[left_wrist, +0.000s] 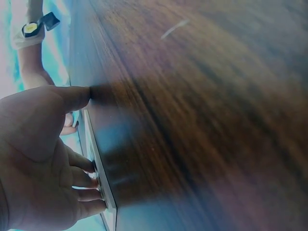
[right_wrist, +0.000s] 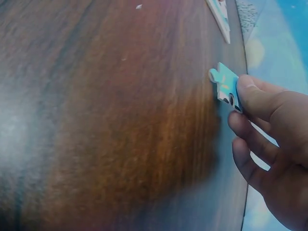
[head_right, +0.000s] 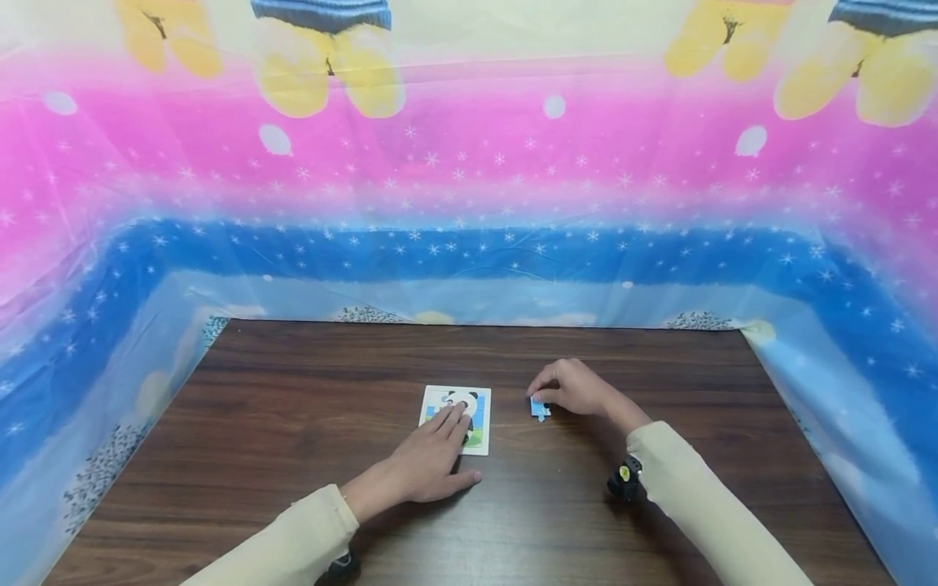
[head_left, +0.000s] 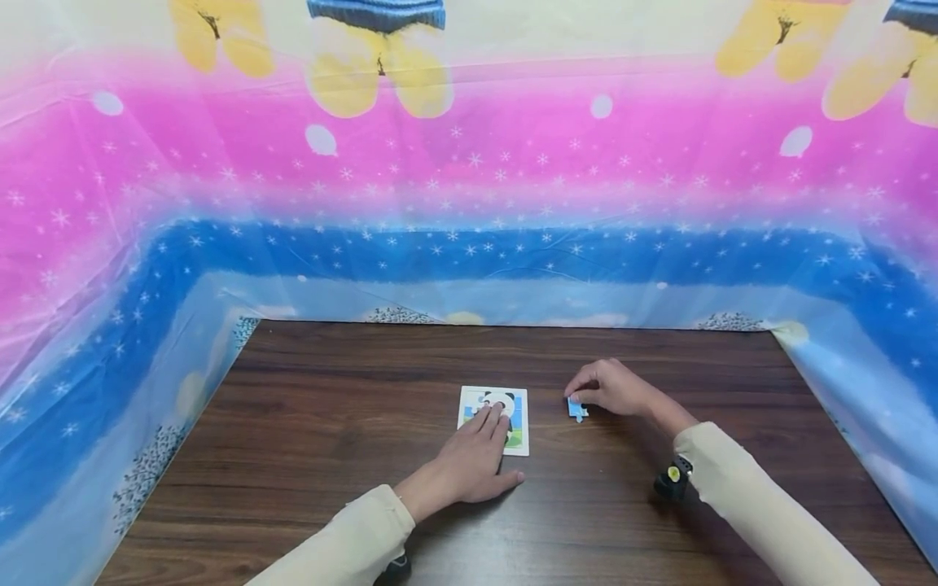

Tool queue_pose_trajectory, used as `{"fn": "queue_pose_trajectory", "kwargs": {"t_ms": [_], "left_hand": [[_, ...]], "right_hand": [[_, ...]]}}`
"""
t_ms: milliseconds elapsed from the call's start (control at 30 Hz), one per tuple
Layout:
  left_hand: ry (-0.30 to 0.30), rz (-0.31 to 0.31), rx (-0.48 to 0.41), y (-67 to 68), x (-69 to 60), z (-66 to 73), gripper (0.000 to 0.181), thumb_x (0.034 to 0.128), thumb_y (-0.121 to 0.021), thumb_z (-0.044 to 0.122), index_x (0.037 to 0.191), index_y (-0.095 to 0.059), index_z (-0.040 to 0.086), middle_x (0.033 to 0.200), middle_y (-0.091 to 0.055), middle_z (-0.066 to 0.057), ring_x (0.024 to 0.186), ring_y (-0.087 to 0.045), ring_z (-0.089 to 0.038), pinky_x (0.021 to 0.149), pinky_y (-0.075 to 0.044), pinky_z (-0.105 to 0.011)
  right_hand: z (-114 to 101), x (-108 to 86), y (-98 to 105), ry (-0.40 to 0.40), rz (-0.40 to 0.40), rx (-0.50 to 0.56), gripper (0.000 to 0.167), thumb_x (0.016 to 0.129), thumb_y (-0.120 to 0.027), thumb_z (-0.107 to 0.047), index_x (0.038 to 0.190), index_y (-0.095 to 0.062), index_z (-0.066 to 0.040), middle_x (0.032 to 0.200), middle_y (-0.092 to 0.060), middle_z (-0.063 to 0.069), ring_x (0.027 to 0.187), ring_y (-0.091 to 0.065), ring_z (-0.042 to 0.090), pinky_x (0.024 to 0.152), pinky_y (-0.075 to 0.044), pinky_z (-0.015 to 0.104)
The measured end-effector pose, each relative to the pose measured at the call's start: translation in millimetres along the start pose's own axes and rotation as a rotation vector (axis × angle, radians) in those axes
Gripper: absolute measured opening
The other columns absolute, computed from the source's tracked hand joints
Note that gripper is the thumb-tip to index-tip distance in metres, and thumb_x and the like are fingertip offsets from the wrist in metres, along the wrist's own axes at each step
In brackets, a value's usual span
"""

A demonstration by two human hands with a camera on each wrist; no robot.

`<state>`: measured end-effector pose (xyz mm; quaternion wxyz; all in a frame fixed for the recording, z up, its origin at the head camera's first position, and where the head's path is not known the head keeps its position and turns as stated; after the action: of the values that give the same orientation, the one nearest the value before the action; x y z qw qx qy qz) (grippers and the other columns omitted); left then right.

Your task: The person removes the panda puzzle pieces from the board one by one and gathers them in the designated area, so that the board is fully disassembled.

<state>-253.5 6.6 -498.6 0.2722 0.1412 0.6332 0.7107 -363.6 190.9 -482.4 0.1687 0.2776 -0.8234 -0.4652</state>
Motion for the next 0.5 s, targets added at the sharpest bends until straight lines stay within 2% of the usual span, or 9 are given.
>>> {"fn": "queue_pose_trajectory", "kwargs": {"t_ms": [233, 500], "left_hand": [[-0.001, -0.002, -0.001, 0.2, -0.5, 0.9, 0.087, 0.1004, -0.050, 0.058, 0.158, -0.030, -0.003, 0.167, -0.022, -0.022, 0.156, -0.020, -0.031, 0.126, -0.022, -0.039], [0.001, 0.008, -0.003, 1.2, -0.6, 1.0, 0.087, 0.0997, -0.052, 0.058, 0.157, -0.032, -0.004, 0.166, -0.024, -0.022, 0.155, -0.022, -0.031, 0.126, -0.023, -0.040]], "right_hand": [[5.5, -2.8, -3.7, -0.006, 0.014, -0.015, 0.012, 0.096, -0.073, -0.019, 0.104, -0.082, -0.021, 0.098, -0.073, -0.010, 0.091, -0.067, 0.008, 0.076, -0.056, 0.029], [7.1, -3.9, -4.1, -0.025, 0.036, 0.001, 0.015, 0.097, -0.072, -0.021, 0.110, -0.080, -0.019, 0.109, -0.075, -0.005, 0.103, -0.069, 0.016, 0.085, -0.058, 0.039]]}}
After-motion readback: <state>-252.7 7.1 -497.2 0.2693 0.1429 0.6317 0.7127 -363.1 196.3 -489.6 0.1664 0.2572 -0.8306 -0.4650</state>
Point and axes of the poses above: each hand's wrist, its own x-axis towards the middle knuckle, its own y-axis out of the back of the hand, z = x × y, the point moved 9 cm from there along x, towards the middle knuckle
